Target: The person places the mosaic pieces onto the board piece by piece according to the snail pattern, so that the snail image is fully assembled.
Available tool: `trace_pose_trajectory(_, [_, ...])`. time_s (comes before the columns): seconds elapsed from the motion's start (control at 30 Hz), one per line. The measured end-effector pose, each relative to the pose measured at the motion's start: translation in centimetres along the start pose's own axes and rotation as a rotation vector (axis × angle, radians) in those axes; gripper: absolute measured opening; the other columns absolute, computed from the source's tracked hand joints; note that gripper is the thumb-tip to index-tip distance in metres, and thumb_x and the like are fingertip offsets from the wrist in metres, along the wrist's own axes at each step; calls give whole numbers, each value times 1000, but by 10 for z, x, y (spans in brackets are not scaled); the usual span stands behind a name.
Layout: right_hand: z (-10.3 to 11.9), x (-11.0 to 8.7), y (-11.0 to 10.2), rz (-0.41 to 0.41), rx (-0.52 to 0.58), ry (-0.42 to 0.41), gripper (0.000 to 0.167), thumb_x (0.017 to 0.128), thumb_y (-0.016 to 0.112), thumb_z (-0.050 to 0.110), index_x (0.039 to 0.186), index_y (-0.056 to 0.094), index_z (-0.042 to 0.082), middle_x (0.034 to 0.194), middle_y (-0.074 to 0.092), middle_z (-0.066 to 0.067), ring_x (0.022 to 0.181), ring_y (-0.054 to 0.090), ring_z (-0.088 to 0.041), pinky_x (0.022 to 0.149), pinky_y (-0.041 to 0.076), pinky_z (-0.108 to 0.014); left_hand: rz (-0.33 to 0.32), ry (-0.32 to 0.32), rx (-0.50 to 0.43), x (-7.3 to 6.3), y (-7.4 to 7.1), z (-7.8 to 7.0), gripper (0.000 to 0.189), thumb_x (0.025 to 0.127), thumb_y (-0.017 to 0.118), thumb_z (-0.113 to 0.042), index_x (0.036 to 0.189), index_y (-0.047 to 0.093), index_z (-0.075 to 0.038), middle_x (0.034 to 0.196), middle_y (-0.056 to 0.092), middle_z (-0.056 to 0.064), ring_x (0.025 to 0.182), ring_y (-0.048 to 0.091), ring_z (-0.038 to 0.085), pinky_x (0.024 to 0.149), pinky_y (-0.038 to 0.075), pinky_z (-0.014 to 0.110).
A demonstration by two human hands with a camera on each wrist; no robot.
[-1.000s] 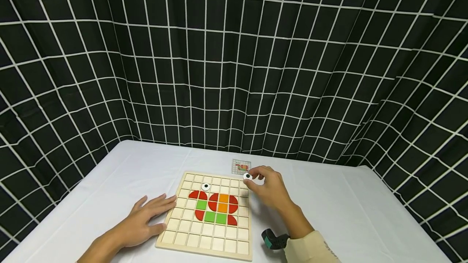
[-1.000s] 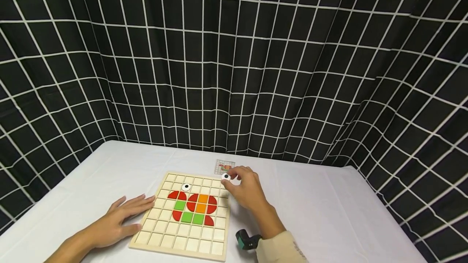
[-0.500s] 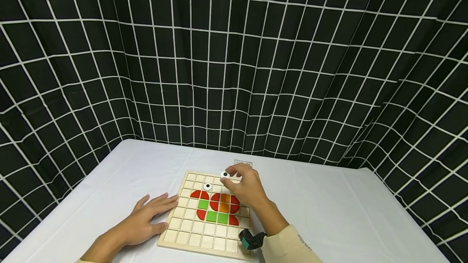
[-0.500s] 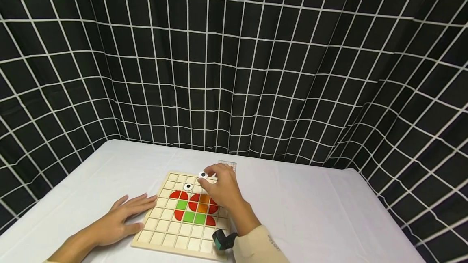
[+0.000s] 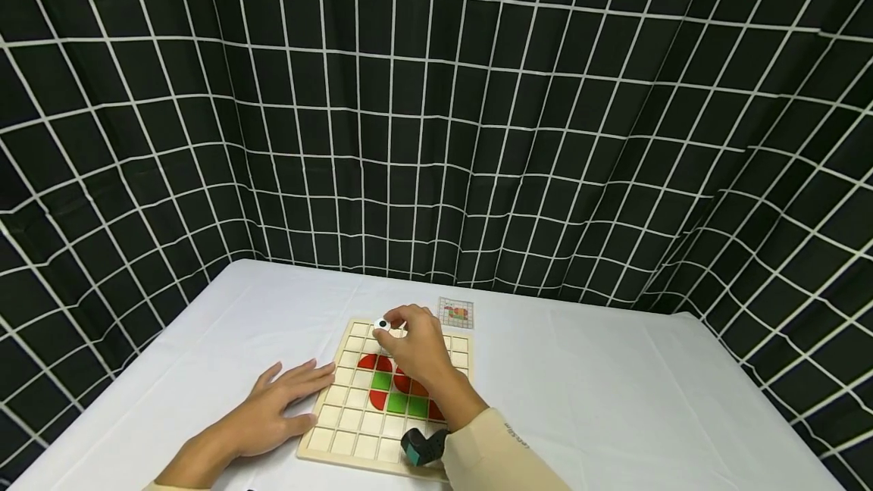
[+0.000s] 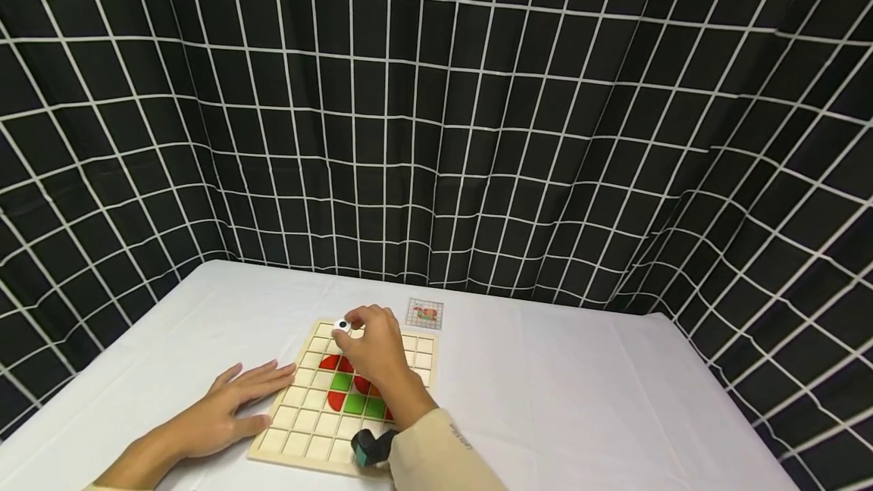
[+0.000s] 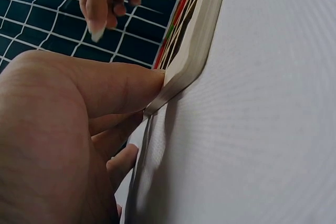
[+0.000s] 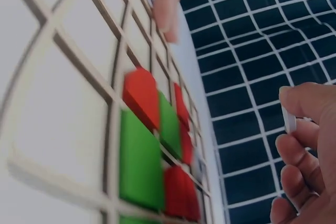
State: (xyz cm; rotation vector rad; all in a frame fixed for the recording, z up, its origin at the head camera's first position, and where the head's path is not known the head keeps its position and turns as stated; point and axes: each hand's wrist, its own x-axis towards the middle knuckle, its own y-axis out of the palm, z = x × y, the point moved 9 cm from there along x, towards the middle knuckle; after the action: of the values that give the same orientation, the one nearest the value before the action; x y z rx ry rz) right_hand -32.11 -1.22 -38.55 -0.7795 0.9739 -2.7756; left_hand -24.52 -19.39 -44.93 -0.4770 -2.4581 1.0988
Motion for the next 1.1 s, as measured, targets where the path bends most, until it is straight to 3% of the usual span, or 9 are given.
trace_pose_trajectory(0.43, [-21, 3, 31, 55, -55, 152, 22, 83, 77, 24, 96, 72, 7, 87, 60, 4, 85, 49, -15, 72, 47, -30, 22, -15, 1, 2, 4, 3, 50, 87, 66, -21, 135, 57, -7, 146, 45, 2, 138, 28, 38, 105, -3, 64])
trace_pose_trajectory(0.73, [-27, -1, 41, 64, -119, 155, 18, 81, 79, 23, 92, 73, 9, 80, 54, 6, 79, 47, -14, 69, 46, -30, 8, -4, -1, 0, 3, 2, 50, 87, 66, -22, 135, 57, -8, 146, 45, 2, 138, 28, 38, 105, -3, 64])
trace_pose_trajectory(1.1, [-29, -1, 45, 82, -215, 164, 21, 81, 78, 29, 93, 74, 13, 82, 52, 5, 81, 50, -16, 74, 46, -34, 5, 3, 4, 0, 1, 1, 50, 88, 66, -23, 135, 57, -8, 145, 46, 2, 137, 29, 39, 104, -2, 65])
